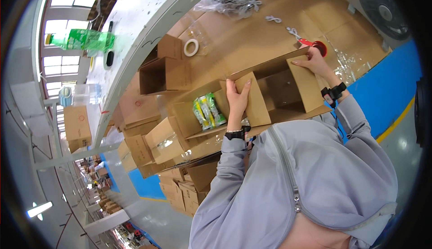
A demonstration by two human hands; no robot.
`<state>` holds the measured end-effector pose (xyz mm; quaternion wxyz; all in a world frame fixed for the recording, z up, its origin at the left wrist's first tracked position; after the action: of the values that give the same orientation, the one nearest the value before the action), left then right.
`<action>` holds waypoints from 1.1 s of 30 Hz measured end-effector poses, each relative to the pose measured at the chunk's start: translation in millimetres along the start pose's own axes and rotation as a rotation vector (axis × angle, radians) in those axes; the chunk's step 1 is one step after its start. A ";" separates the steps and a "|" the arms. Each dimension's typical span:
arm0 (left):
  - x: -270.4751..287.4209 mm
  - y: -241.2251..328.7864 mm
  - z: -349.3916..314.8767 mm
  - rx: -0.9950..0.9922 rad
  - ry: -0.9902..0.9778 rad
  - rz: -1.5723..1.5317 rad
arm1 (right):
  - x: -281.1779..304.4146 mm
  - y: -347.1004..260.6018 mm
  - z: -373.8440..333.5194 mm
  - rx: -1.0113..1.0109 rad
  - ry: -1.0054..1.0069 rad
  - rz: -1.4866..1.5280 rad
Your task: Packing small packaged items into cardboard boxes and sealing them with tape.
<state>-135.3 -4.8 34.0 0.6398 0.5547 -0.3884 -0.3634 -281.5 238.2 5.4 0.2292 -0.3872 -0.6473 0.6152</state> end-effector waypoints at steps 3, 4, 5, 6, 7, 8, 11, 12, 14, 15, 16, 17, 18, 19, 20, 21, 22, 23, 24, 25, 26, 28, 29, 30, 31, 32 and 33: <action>-4.1 4.5 -2.7 -0.016 0.060 0.084 | -4.3 -0.8 1.1 0.159 0.062 -0.033; -3.8 6.4 -3.9 -0.057 0.102 0.179 | -4.4 2.2 2.1 0.160 0.068 -0.040; -3.2 1.9 -4.8 -0.061 0.124 0.181 | -3.5 0.1 2.0 0.242 0.090 -0.074; -4.7 2.2 -5.6 -0.061 0.124 0.175 | -2.0 -3.0 1.2 0.324 0.106 -0.107; -4.9 3.1 -6.3 -0.066 0.129 0.171 | -0.1 -2.4 1.8 0.324 0.107 -0.112; -5.6 4.0 -7.3 -0.072 0.134 0.168 | 1.2 -3.4 2.1 0.346 0.103 -0.136; -12.4 13.1 -11.3 -0.054 0.168 0.126 | 3.7 -11.9 0.0 0.424 0.110 -0.246; -12.0 13.1 -12.3 -0.055 0.169 0.128 | 1.5 -19.3 -1.7 0.480 0.116 -0.329; -10.1 9.3 -13.6 -0.040 0.171 0.081 | -1.1 -31.5 -3.6 0.501 0.124 -0.428; -9.8 7.5 -14.2 -0.042 0.166 0.084 | -3.2 -36.1 -4.9 0.517 0.135 -0.528; -8.9 4.9 -14.6 -0.034 0.169 0.060 | -3.4 -36.6 -4.6 0.518 0.141 -0.526; -8.2 2.3 -15.2 -0.026 0.172 0.036 | -3.1 -38.5 -5.3 0.546 0.169 -0.555; -8.5 2.8 -15.6 -0.027 0.165 0.038 | -3.0 -39.9 -6.3 0.573 0.196 -0.583; -8.7 3.9 -16.0 -0.038 0.161 0.049 | -2.5 -40.0 -6.6 0.573 0.204 -0.581; -8.7 5.0 -16.2 -0.048 0.157 0.060 | -2.4 -40.4 -7.4 0.578 0.205 -0.575; -8.6 4.5 -16.4 -0.049 0.151 0.061 | -2.7 -41.7 -8.0 0.584 0.204 -0.571; -7.2 1.0 -16.5 -0.025 0.150 0.028 | -4.9 -42.4 -9.6 0.584 0.209 -0.569; -5.6 -2.9 -16.8 0.000 0.149 -0.004 | -5.8 -43.4 -12.7 0.573 0.266 -0.549; -4.0 -5.3 -16.6 -0.001 0.145 -0.004 | -4.7 -44.3 -15.0 0.562 0.322 -0.529; -2.2 -9.9 -16.5 0.022 0.134 -0.038 | -4.2 -43.6 -16.5 0.563 0.326 -0.528; 0.1 -14.7 -17.1 0.046 0.123 -0.072 | -3.8 -39.5 -16.6 0.526 0.293 -0.502; 5.8 -17.0 -18.6 -0.060 0.071 -0.066 | 3.2 -33.1 -17.8 0.496 0.262 -0.477; 7.6 -15.0 -21.7 -0.162 0.022 -0.059 | 4.3 -30.6 -23.1 0.583 0.178 -0.550; 12.5 -19.6 -23.2 -0.166 0.021 -0.056 | 2.9 -29.3 -26.2 0.673 0.091 -0.620; 14.9 -22.4 -26.0 -0.182 -0.026 0.014 | -0.9 -37.9 -33.3 0.622 -0.024 -0.651; 17.1 -25.5 -30.2 -0.196 -0.074 0.084 | -1.6 -43.6 -40.1 0.623 -0.029 -0.649; 13.2 -29.3 -36.0 -0.097 -0.028 -0.006 | 0.5 -43.4 -45.7 0.534 -0.054 -0.629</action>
<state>-98.2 -4.7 3.2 0.6592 0.5192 -0.3776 -0.3915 -256.0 269.3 53.9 0.4814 -0.0809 -0.5575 0.6715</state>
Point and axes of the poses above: each hand's wrist, its own z-axis towards the middle knuckle, its own x-axis out of the back of the hand, y = z × x, the point moved 6 cm from there along z, towards the middle knuckle, and after that the axes turned 3 degrees about z, right-handed, at the moved point
